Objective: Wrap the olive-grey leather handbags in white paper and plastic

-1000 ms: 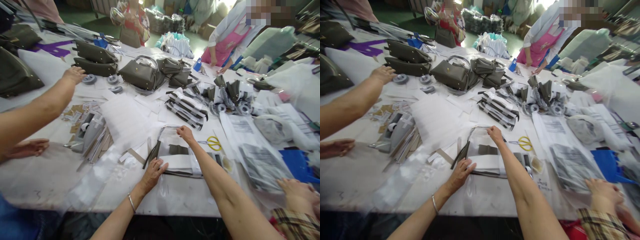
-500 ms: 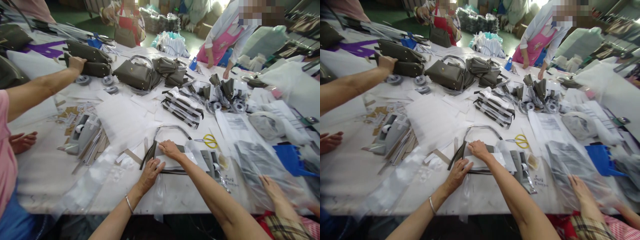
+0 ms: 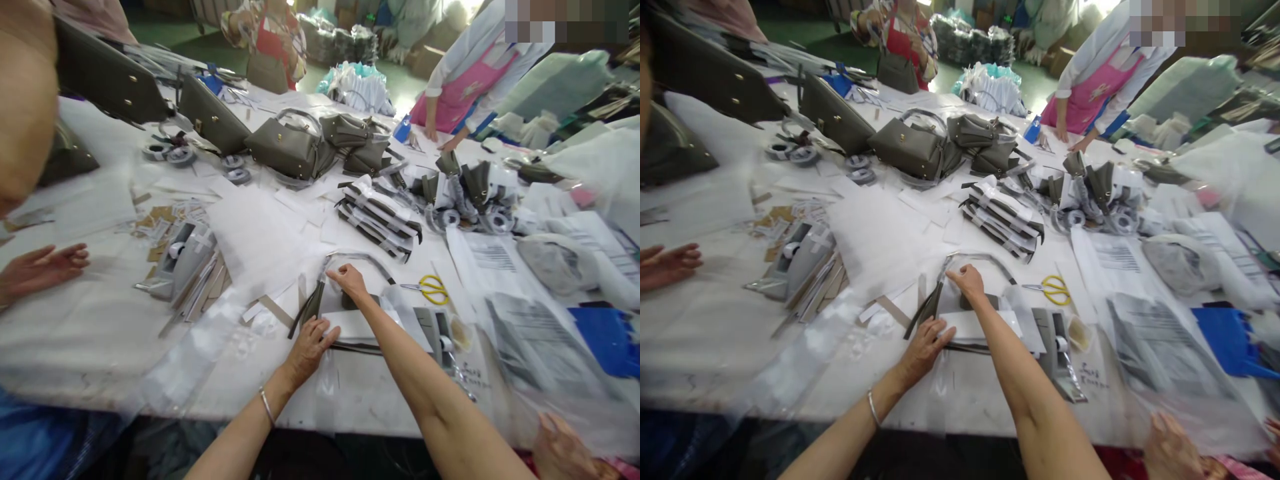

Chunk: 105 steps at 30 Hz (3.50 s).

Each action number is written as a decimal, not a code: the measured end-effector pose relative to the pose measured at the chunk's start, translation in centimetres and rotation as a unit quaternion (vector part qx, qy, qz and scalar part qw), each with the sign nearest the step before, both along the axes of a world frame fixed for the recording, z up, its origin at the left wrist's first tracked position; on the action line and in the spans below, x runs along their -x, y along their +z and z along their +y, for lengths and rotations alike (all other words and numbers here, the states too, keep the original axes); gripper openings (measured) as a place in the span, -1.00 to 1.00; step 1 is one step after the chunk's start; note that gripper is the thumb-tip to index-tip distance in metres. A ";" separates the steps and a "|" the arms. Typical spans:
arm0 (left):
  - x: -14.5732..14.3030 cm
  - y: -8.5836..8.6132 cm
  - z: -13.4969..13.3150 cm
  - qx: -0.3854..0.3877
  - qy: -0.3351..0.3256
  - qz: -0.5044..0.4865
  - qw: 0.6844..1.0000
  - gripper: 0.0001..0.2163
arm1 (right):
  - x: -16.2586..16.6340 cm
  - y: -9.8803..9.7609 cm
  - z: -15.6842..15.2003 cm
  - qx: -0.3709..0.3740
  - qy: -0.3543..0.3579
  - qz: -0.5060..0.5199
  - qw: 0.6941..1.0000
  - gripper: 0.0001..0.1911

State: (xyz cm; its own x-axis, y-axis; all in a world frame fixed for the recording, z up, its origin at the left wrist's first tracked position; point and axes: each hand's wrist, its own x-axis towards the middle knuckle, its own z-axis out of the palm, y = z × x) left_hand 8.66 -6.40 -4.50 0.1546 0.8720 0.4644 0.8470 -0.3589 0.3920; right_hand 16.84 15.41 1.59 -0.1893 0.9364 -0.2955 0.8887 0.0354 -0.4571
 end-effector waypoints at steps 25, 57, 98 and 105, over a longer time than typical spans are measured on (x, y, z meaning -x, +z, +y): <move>0.1 -0.4 0.1 -0.014 -0.001 0.007 1.000 -0.58 | -2.4 1.3 2.1 0.141 -0.107 0.226 0.958 -0.65; 0.0 0.0 -1.1 -0.009 0.010 -0.002 1.000 -0.60 | -4.4 4.9 -4.9 0.083 0.060 0.384 0.917 -0.77; -0.1 0.7 -0.8 -0.040 0.015 -0.018 0.999 -0.65 | -1.6 5.5 6.1 0.109 0.120 0.063 0.985 -0.88; -0.1 2.9 -1.0 -0.036 0.015 -0.007 0.999 -0.64 | -0.6 6.8 7.3 -0.060 0.211 -0.019 0.976 -0.84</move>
